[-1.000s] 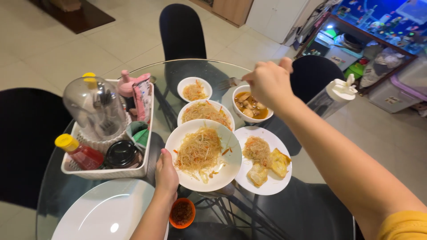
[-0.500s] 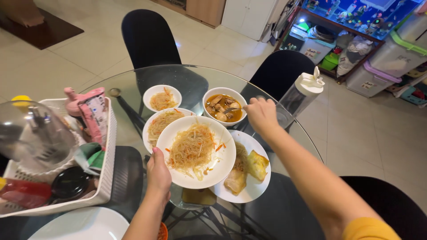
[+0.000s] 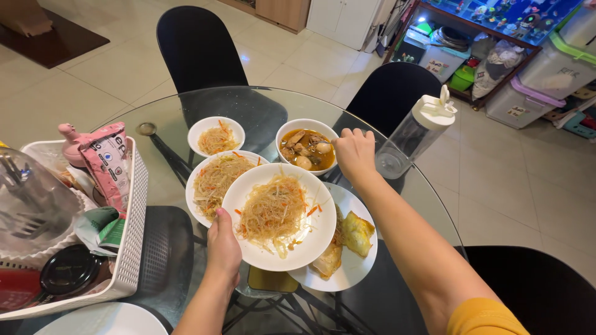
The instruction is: The person portions noodles and other dishes onto multiple plates on a dining table.
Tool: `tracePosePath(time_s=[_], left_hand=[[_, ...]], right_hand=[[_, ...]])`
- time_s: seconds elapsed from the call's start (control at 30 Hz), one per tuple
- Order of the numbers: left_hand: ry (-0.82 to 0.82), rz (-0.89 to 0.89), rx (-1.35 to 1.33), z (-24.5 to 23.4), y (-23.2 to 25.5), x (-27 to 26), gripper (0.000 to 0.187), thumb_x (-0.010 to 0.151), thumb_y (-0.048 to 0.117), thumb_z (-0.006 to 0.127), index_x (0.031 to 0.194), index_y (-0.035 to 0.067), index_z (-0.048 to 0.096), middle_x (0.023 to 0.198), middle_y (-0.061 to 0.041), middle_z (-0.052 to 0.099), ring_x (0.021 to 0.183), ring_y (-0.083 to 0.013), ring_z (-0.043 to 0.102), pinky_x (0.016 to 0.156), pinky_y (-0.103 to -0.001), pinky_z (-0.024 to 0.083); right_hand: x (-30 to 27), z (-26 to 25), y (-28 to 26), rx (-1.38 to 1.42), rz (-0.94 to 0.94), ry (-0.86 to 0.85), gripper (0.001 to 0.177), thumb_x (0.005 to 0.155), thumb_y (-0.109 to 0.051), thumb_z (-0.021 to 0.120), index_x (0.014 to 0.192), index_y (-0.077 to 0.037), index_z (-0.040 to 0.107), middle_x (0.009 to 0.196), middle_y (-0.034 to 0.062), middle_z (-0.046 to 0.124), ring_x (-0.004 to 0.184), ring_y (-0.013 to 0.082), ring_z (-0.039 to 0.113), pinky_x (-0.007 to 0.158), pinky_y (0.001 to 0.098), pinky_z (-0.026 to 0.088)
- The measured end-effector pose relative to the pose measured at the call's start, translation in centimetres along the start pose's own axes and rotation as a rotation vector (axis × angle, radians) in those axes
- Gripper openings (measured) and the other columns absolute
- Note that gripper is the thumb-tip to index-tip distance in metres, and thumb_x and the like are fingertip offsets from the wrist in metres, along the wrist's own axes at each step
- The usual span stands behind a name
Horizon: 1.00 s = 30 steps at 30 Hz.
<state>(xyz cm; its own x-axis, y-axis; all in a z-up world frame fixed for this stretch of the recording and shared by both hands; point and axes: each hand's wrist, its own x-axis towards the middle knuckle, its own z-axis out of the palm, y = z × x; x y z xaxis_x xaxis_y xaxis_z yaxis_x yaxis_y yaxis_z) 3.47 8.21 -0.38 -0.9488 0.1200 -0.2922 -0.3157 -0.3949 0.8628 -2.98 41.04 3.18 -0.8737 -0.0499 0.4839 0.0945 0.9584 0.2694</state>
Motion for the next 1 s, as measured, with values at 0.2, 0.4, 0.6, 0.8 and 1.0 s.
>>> tracePosePath(time_s=[0.2, 0.4, 0.6, 0.8, 1.0], left_hand=[[0.018, 0.006, 0.024, -0.4, 0.1, 0.7, 0.063, 0.106, 0.045, 0.031, 0.140, -0.003, 0.052, 0.136, -0.016, 0.066, 0.120, -0.0232, 0.066, 0.101, -0.036, 0.050], [0.022, 0.012, 0.033, -0.4, -0.3, 1.0, 0.062, 0.105, 0.045, 0.031, 0.140, -0.002, 0.053, 0.136, -0.015, 0.065, 0.122, -0.0218, 0.064, 0.101, -0.035, 0.049], [-0.008, -0.003, -0.018, 0.2, -0.5, 1.1, 0.063, 0.105, 0.046, 0.031, 0.136, -0.004, 0.055, 0.132, -0.016, 0.068, 0.119, -0.0237, 0.066, 0.100, -0.036, 0.050], [-0.003, -0.025, 0.009, 0.2, -0.8, 1.3, 0.064, 0.105, 0.047, 0.031, 0.137, -0.003, 0.055, 0.133, -0.017, 0.068, 0.119, -0.0241, 0.066, 0.100, -0.037, 0.050], [0.016, -0.018, 0.014, 0.0, -0.8, 1.3, 0.063, 0.105, 0.046, 0.031, 0.139, -0.002, 0.053, 0.135, -0.016, 0.067, 0.121, -0.0234, 0.065, 0.102, -0.037, 0.049]], right_hand=[[0.2, 1.1, -0.3, -0.010, 0.006, -0.030, 0.016, 0.080, -0.013, 0.069, 0.088, -0.019, 0.081, 0.087, 0.0037, 0.066, 0.089, 0.0246, 0.062, 0.079, 0.0432, 0.040], [0.6, 1.5, -0.6, -0.108, -0.126, -0.032, 0.010, 0.080, -0.015, 0.068, 0.082, -0.016, 0.078, 0.088, 0.0021, 0.065, 0.091, 0.0219, 0.062, 0.083, 0.0415, 0.040], [-0.3, 2.6, 0.4, 0.175, 0.120, -0.093, 0.029, 0.080, -0.002, 0.067, 0.093, -0.022, 0.083, 0.091, 0.0043, 0.071, 0.091, 0.0247, 0.067, 0.085, 0.0465, 0.040], [-1.2, 4.2, 1.5, 0.502, 0.591, -0.346, 0.028, 0.090, -0.010, 0.065, 0.106, -0.024, 0.083, 0.097, 0.0070, 0.077, 0.094, 0.0267, 0.070, 0.086, 0.0413, 0.042], [-0.2, 0.9, 0.0, 0.431, 0.484, -0.286, 0.036, 0.082, -0.001, 0.065, 0.106, -0.023, 0.082, 0.090, 0.0063, 0.077, 0.088, 0.0242, 0.070, 0.088, 0.0439, 0.038]])
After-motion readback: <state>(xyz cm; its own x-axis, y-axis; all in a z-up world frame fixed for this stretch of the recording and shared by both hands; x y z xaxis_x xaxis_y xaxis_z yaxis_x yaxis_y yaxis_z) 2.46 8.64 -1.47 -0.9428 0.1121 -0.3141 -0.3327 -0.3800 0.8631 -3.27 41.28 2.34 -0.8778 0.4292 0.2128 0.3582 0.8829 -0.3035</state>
